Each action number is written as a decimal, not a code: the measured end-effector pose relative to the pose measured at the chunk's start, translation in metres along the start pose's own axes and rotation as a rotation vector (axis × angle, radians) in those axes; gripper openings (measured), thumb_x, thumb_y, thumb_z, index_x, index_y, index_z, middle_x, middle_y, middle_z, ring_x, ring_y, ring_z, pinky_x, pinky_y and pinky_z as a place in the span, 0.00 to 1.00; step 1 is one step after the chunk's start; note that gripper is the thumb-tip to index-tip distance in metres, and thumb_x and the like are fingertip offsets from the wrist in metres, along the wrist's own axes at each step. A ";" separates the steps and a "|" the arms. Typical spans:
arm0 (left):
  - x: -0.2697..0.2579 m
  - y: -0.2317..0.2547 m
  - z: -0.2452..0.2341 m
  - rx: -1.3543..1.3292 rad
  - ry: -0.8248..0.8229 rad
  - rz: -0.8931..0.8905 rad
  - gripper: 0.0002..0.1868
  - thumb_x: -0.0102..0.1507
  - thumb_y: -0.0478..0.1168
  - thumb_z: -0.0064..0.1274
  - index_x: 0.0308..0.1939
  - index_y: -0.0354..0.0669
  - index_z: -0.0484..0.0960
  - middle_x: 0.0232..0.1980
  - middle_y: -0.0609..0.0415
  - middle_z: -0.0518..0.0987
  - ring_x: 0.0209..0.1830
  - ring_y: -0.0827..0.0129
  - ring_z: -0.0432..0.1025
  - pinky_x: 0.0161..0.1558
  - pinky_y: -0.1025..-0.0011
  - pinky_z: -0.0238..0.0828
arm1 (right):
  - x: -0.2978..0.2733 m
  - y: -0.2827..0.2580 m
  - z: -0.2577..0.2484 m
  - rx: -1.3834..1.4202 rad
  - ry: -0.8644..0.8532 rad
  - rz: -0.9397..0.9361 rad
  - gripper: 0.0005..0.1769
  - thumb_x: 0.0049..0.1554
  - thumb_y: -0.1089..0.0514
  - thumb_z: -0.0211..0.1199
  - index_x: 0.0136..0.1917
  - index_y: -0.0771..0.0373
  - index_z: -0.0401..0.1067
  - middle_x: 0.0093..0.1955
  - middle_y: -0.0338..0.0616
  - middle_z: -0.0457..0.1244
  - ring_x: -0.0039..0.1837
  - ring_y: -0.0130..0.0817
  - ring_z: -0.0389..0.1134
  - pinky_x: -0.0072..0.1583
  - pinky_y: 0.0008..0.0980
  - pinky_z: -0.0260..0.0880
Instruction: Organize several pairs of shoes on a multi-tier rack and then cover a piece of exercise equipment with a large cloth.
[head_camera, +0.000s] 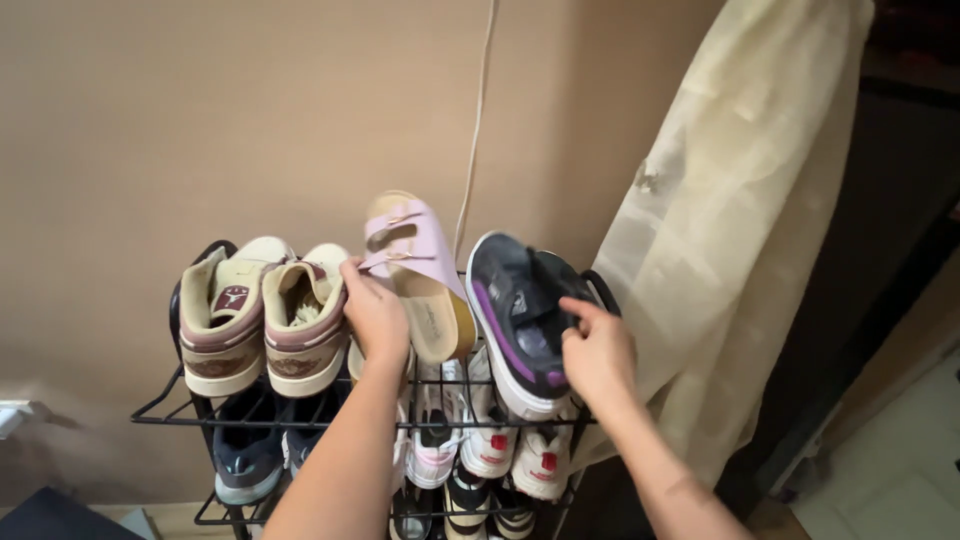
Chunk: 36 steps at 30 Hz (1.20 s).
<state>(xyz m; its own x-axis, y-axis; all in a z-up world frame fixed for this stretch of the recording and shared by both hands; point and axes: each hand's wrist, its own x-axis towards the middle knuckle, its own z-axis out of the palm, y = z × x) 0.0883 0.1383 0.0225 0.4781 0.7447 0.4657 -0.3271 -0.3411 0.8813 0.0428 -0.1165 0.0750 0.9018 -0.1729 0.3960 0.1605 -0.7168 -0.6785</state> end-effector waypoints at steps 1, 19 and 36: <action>0.001 -0.003 -0.001 0.004 0.004 -0.002 0.16 0.68 0.34 0.34 0.59 0.42 0.69 0.42 0.29 0.80 0.45 0.36 0.75 0.45 0.48 0.70 | 0.003 -0.002 0.003 0.001 -0.005 -0.002 0.23 0.51 0.61 0.63 0.61 0.49 0.80 0.36 0.48 0.69 0.40 0.41 0.71 0.49 0.40 0.72; -0.011 0.016 -0.004 -0.010 -0.162 -0.009 0.18 0.60 0.46 0.56 0.48 0.36 0.80 0.39 0.38 0.84 0.39 0.49 0.80 0.44 0.58 0.75 | -0.077 -0.008 0.058 0.116 0.331 -0.506 0.36 0.50 0.43 0.73 0.63 0.64 0.66 0.64 0.56 0.63 0.64 0.55 0.66 0.61 0.45 0.68; 0.088 0.055 -0.003 0.533 -0.318 0.005 0.17 0.67 0.42 0.41 0.49 0.35 0.81 0.49 0.32 0.81 0.53 0.37 0.75 0.55 0.47 0.71 | -0.082 -0.018 0.060 -0.002 0.314 -0.284 0.35 0.49 0.36 0.71 0.59 0.59 0.65 0.66 0.47 0.63 0.63 0.52 0.67 0.53 0.50 0.71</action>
<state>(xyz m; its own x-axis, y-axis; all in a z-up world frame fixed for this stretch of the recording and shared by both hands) 0.1101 0.1869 0.1119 0.7238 0.5629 0.3990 0.0831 -0.6452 0.7595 -0.0106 -0.0488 0.0178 0.6557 -0.1661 0.7365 0.3838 -0.7667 -0.5146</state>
